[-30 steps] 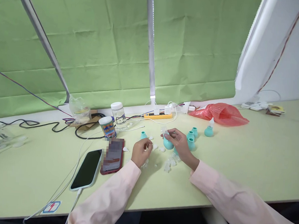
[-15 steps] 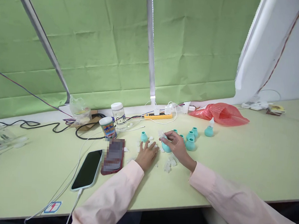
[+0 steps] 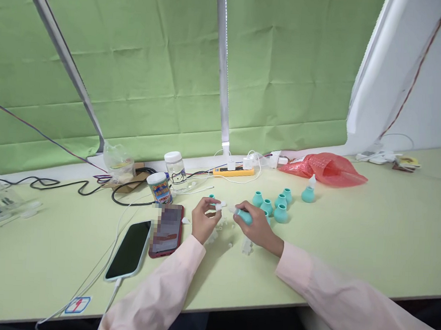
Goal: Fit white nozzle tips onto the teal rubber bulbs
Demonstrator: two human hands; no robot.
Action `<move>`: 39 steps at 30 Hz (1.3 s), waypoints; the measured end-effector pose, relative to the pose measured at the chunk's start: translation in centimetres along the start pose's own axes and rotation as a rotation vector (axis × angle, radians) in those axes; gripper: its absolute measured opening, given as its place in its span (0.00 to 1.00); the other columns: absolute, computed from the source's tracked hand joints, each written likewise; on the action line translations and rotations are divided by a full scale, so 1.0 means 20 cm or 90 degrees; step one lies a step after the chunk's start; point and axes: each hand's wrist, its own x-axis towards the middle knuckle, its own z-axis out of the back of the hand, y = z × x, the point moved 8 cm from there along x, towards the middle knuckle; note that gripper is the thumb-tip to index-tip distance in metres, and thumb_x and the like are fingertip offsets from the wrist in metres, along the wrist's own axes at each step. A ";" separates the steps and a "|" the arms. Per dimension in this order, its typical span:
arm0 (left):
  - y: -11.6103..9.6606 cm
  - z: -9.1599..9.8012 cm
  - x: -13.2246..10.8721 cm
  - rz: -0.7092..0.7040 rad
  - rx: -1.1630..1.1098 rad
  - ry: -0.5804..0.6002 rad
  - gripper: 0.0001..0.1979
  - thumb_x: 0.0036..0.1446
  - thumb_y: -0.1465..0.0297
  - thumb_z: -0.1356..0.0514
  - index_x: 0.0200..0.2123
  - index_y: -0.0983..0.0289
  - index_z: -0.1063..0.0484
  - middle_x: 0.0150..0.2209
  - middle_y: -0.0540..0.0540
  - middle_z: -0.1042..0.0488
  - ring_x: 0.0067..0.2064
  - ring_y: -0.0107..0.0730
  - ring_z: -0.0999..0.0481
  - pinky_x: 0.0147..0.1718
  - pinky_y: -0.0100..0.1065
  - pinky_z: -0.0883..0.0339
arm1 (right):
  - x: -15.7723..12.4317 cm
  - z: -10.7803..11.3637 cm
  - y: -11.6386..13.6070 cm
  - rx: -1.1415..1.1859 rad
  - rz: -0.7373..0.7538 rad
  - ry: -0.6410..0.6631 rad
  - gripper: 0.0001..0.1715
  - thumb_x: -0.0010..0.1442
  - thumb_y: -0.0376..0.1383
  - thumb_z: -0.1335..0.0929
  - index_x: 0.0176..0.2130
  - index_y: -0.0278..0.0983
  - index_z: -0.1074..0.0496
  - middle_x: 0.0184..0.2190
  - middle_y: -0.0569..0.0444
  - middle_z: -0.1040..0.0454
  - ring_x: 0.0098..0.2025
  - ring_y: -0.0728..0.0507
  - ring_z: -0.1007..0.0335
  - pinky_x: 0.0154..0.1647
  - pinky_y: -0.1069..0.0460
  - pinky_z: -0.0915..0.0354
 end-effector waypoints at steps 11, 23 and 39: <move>0.07 -0.06 0.00 0.155 -0.244 0.093 0.19 0.41 0.67 0.41 0.38 0.70 0.33 0.16 0.48 0.34 0.19 0.23 0.35 0.19 0.30 0.35 | -0.01 -0.03 0.01 0.021 0.042 0.028 0.09 0.47 0.34 0.37 0.33 0.39 0.34 0.29 0.54 0.30 0.32 0.45 0.34 0.34 0.52 0.40; 0.16 -0.08 -0.02 0.201 -0.280 0.093 0.13 0.40 0.65 0.40 0.24 0.72 0.29 0.24 0.55 0.28 0.27 0.29 0.30 0.30 0.34 0.32 | -0.03 -0.06 -0.02 0.078 0.014 0.028 0.08 0.47 0.35 0.36 0.32 0.38 0.33 0.28 0.52 0.29 0.30 0.44 0.34 0.33 0.50 0.39; 0.11 -0.08 -0.05 0.181 -0.279 0.039 0.15 0.42 0.63 0.42 0.24 0.72 0.27 0.30 0.61 0.26 0.35 0.39 0.29 0.34 0.38 0.33 | -0.04 -0.12 -0.08 0.360 -0.166 0.030 0.12 0.44 0.41 0.34 0.27 0.35 0.32 0.21 0.54 0.31 0.20 0.49 0.37 0.22 0.53 0.39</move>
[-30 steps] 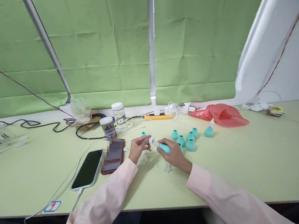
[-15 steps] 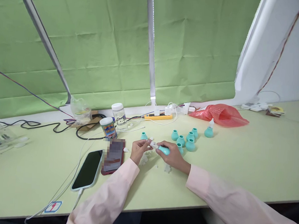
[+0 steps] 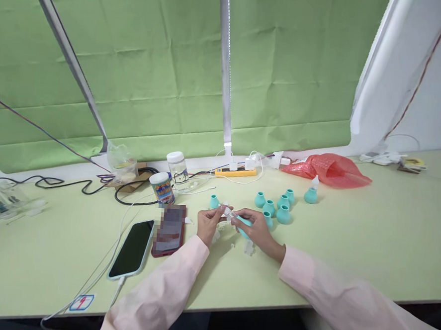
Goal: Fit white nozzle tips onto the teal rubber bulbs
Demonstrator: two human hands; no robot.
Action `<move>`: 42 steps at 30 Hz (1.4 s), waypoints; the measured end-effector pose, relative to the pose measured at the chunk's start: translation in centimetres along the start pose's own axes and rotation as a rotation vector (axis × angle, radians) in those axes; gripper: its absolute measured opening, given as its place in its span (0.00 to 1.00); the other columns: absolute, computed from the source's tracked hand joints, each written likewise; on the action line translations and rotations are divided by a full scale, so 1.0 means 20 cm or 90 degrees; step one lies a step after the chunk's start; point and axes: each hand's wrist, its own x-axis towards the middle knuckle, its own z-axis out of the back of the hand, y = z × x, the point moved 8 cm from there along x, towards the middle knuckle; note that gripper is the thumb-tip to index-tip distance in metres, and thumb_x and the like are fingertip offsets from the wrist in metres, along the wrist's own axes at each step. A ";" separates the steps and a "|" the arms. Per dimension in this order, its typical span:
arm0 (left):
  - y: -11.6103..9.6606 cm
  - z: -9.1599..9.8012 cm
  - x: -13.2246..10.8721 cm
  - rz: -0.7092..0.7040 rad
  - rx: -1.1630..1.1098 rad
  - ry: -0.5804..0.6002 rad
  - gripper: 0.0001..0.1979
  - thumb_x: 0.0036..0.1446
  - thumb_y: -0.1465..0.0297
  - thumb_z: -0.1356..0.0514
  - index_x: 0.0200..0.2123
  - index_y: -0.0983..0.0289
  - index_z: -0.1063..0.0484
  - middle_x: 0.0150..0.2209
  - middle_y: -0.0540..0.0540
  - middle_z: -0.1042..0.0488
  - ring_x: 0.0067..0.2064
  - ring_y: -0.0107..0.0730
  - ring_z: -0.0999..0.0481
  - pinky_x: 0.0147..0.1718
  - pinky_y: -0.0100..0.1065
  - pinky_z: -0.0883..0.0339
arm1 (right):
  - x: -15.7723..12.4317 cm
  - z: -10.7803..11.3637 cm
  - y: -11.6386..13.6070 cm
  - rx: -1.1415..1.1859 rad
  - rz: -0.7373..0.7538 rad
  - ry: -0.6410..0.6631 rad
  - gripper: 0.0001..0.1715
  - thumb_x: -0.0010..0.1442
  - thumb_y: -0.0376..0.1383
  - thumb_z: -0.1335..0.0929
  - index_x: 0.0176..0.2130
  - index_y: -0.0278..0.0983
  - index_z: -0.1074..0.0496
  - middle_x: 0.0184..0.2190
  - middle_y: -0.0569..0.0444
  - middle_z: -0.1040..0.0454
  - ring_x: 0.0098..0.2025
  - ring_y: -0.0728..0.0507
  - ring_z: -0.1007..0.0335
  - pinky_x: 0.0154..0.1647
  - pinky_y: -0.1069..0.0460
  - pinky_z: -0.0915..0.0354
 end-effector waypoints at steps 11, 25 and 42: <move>-0.05 0.00 0.00 -0.037 0.101 0.007 0.18 0.48 0.61 0.50 0.33 0.69 0.28 0.34 0.59 0.28 0.34 0.33 0.31 0.29 0.33 0.35 | 0.06 0.09 0.12 -0.125 0.099 -0.014 0.11 0.46 0.39 0.35 0.31 0.37 0.32 0.30 0.52 0.30 0.34 0.44 0.35 0.37 0.49 0.39; 0.06 -0.21 -0.12 -0.222 0.861 0.374 0.09 0.37 0.68 0.43 0.26 0.63 0.28 0.21 0.53 0.30 0.28 0.33 0.33 0.25 0.29 0.43 | 0.07 0.74 0.47 -0.549 0.315 -0.544 0.26 0.52 0.38 0.41 0.51 0.36 0.49 0.38 0.48 0.35 0.36 0.44 0.39 0.36 0.48 0.42; 0.14 -0.21 -0.14 -0.146 0.828 0.487 0.08 0.42 0.69 0.45 0.27 0.65 0.28 0.23 0.51 0.28 0.25 0.25 0.32 0.25 0.24 0.42 | 0.19 1.05 0.22 -0.812 0.001 -0.446 0.24 0.53 0.41 0.43 0.49 0.36 0.44 0.25 0.49 0.33 0.30 0.40 0.37 0.26 0.50 0.45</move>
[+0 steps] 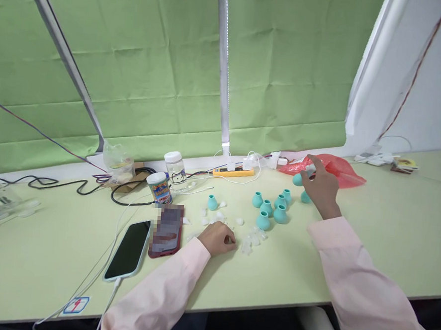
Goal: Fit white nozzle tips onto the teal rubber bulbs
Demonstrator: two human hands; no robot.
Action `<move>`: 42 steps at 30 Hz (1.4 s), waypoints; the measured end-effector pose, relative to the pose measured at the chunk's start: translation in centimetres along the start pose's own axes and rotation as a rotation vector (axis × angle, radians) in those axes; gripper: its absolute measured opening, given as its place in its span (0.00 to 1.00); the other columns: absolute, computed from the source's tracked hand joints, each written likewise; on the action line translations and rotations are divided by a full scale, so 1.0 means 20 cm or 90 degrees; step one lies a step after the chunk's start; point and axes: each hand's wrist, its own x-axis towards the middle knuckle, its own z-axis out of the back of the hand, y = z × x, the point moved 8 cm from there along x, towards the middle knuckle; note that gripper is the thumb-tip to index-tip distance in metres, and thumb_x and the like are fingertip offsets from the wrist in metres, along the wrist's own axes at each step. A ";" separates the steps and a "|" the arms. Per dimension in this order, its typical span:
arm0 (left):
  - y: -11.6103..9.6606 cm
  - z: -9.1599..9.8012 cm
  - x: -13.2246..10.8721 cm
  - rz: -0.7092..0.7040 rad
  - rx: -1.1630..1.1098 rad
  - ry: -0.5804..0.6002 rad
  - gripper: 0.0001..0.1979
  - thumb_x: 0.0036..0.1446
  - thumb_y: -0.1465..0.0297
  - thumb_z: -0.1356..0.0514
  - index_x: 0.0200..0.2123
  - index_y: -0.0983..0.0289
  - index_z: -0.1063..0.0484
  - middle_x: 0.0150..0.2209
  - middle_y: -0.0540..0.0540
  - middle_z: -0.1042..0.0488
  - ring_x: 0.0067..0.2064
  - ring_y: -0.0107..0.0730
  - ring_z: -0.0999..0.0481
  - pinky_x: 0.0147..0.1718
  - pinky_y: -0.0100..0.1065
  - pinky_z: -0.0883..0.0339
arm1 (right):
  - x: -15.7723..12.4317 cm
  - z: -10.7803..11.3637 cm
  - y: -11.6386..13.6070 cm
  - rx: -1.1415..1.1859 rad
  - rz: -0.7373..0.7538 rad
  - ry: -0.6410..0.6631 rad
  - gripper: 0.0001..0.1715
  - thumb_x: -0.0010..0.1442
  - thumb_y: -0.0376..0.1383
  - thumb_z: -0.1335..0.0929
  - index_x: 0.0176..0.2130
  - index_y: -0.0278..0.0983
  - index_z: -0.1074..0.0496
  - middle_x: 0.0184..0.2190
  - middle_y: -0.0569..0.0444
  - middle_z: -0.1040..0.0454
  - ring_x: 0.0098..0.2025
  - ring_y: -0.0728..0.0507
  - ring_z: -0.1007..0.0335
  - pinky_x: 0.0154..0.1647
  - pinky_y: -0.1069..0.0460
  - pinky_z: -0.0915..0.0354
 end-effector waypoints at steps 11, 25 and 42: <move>-0.01 0.00 0.00 -0.017 -0.001 -0.011 0.08 0.42 0.70 0.45 0.27 0.64 0.28 0.22 0.50 0.29 0.24 0.24 0.33 0.24 0.24 0.43 | -0.05 -0.27 0.01 -0.051 0.110 0.021 0.20 0.53 0.30 0.45 0.46 0.34 0.41 0.36 0.46 0.35 0.38 0.41 0.40 0.35 0.50 0.44; -0.01 -0.01 0.00 -0.016 -0.002 0.000 0.08 0.43 0.71 0.46 0.26 0.64 0.28 0.24 0.52 0.28 0.25 0.25 0.32 0.26 0.24 0.42 | -0.08 -0.52 -0.13 -0.089 0.017 0.226 0.21 0.53 0.30 0.44 0.47 0.36 0.39 0.36 0.45 0.35 0.37 0.42 0.38 0.35 0.51 0.45; -0.01 -0.01 0.00 -0.011 0.016 0.002 0.08 0.44 0.73 0.47 0.26 0.64 0.28 0.24 0.51 0.28 0.25 0.25 0.32 0.25 0.24 0.43 | -0.12 -0.62 -0.14 -0.058 -0.012 0.280 0.27 0.56 0.48 0.51 0.52 0.41 0.49 0.49 0.41 0.46 0.50 0.35 0.49 0.40 0.41 0.48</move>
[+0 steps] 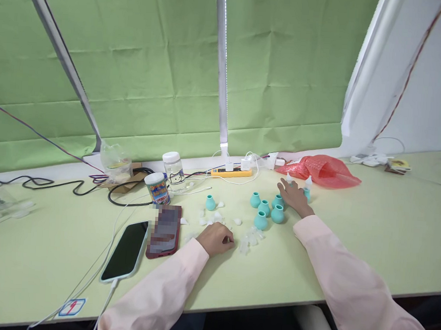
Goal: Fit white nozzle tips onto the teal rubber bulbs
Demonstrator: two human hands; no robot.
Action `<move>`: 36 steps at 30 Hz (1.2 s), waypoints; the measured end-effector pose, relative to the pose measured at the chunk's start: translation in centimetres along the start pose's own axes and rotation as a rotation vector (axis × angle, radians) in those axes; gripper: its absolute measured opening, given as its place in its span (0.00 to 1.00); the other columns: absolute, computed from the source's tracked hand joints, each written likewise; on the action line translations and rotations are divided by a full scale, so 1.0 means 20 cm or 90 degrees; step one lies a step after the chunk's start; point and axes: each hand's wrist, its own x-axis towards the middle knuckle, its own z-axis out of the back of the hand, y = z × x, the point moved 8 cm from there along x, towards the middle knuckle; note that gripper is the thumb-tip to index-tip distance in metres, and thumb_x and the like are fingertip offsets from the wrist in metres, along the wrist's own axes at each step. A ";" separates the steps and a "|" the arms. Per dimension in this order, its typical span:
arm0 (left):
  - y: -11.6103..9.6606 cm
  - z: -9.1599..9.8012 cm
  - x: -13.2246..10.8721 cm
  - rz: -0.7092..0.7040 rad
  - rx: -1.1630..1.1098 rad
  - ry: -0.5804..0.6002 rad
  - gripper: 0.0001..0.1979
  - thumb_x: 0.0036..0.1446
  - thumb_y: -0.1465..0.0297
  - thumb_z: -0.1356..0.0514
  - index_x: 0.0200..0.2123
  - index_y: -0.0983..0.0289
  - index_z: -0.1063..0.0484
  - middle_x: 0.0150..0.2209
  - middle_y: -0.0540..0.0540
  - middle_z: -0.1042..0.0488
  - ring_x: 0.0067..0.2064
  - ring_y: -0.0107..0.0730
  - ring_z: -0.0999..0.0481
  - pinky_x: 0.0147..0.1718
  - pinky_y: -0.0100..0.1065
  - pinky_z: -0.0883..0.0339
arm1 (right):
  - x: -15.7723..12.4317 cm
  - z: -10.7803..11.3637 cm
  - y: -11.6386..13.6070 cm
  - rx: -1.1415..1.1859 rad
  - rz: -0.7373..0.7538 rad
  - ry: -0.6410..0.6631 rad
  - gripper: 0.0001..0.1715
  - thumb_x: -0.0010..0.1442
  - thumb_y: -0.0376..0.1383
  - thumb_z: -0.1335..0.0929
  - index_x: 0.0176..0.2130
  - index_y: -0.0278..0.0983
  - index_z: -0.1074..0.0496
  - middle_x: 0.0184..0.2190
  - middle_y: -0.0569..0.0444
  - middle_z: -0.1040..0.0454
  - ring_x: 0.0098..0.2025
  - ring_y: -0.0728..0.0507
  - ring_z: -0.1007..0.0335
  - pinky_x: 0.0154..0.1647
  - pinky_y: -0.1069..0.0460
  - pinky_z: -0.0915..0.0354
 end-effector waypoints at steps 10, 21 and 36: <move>-0.01 0.01 0.00 -0.014 0.016 -0.015 0.08 0.45 0.72 0.48 0.25 0.64 0.29 0.22 0.51 0.29 0.24 0.24 0.33 0.24 0.24 0.44 | 0.00 0.02 -0.03 0.054 -0.074 0.000 0.33 0.52 0.53 0.50 0.53 0.42 0.52 0.53 0.39 0.55 0.49 0.29 0.50 0.39 0.38 0.48; -0.02 0.02 -0.01 0.007 0.000 -0.013 0.08 0.43 0.70 0.46 0.25 0.64 0.29 0.21 0.50 0.29 0.23 0.24 0.33 0.24 0.24 0.43 | -0.05 0.16 0.01 0.042 -0.053 -0.151 0.29 0.51 0.49 0.45 0.48 0.37 0.44 0.52 0.42 0.56 0.44 0.33 0.45 0.39 0.43 0.46; 0.01 0.06 0.00 0.036 0.000 -0.079 0.11 0.41 0.76 0.48 0.29 0.64 0.29 0.27 0.52 0.28 0.29 0.28 0.32 0.29 0.27 0.39 | -0.18 0.38 0.24 0.114 0.079 -0.295 0.21 0.50 0.39 0.41 0.44 0.33 0.41 0.50 0.42 0.55 0.49 0.35 0.53 0.40 0.43 0.45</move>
